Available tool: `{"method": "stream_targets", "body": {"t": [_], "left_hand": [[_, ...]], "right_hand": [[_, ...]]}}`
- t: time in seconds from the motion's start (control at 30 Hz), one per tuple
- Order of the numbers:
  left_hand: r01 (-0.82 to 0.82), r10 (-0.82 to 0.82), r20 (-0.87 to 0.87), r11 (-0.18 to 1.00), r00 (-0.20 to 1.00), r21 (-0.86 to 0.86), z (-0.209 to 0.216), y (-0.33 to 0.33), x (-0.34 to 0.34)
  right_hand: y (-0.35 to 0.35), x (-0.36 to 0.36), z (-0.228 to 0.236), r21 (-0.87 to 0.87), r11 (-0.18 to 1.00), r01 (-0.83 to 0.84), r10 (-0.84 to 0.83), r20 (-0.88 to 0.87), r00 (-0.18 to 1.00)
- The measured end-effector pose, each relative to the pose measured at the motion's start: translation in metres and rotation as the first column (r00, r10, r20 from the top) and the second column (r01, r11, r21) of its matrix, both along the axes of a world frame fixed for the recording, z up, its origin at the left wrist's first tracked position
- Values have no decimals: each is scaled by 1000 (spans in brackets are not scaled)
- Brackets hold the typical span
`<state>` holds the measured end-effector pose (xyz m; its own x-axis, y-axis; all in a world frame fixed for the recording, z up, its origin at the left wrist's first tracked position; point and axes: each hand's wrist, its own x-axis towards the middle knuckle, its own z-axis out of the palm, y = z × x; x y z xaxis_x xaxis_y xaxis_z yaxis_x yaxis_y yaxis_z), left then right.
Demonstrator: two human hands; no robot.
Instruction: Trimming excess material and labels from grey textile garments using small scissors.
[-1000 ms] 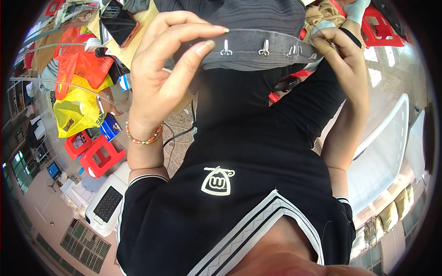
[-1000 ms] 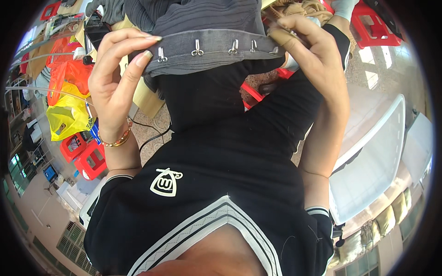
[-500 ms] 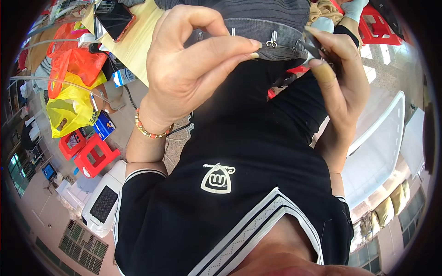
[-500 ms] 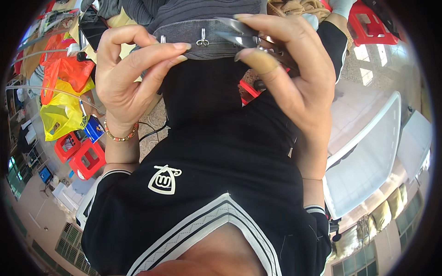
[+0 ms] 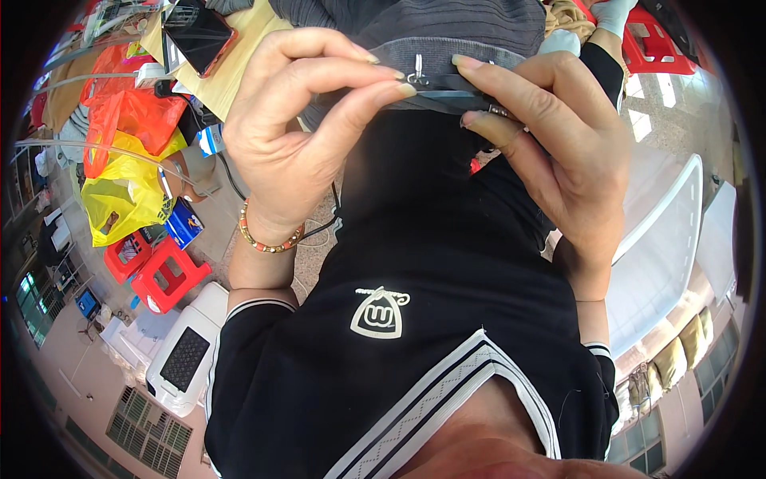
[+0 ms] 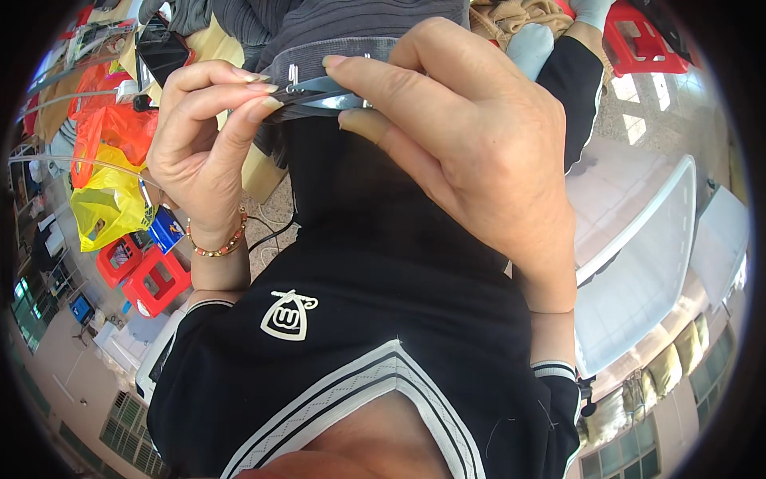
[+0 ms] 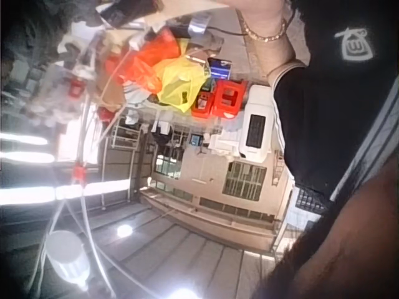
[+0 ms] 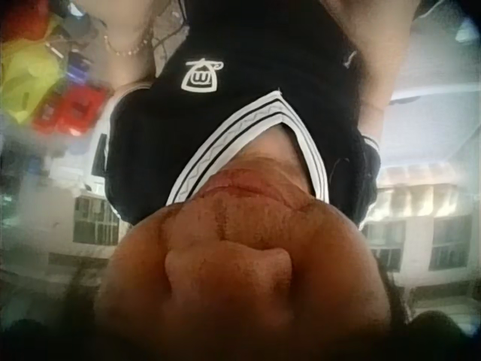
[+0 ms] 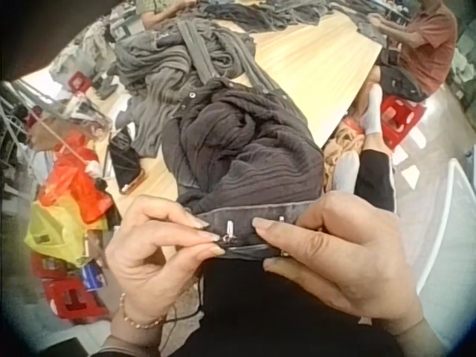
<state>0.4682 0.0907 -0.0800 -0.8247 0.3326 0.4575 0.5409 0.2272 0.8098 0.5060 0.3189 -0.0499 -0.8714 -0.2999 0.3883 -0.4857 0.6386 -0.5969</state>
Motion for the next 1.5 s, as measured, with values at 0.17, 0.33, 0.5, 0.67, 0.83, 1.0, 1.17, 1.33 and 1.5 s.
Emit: {"method": "stream_targets", "body": {"t": [0.17,0.33,0.5,0.67,0.83,1.0,1.17,1.33,1.5], "left_hand": [[28,-28,14,1000,1000,2,0,-2,1],[-17,18,-25,1000,1000,12,3,1,1],[-46,47,-18,998,999,36,6,7,2],[28,-30,-36,999,999,-42,16,11,6],[186,-216,-138,962,967,-201,22,16,1],[-33,-80,-333,947,940,-321,24,35,2],[-45,-134,-342,883,930,-467,29,47,-1],[-136,-187,-425,771,886,-623,38,58,-5],[-227,-261,-553,714,791,-662,39,60,-3]], "right_hand": [[-5,-1,5,31,999,19,-19,4,1000],[-8,-2,1,43,999,11,-8,-66,998],[-4,-3,-3,88,996,19,-8,-119,993],[3,-8,5,-49,997,-52,48,-62,997],[31,8,-4,-311,927,212,-186,112,976],[50,24,-36,-596,724,348,-285,201,937],[59,25,-46,-500,842,205,-156,139,978],[60,27,-50,-468,864,187,-143,127,981],[58,28,-50,-477,863,168,-123,125,984]]}}
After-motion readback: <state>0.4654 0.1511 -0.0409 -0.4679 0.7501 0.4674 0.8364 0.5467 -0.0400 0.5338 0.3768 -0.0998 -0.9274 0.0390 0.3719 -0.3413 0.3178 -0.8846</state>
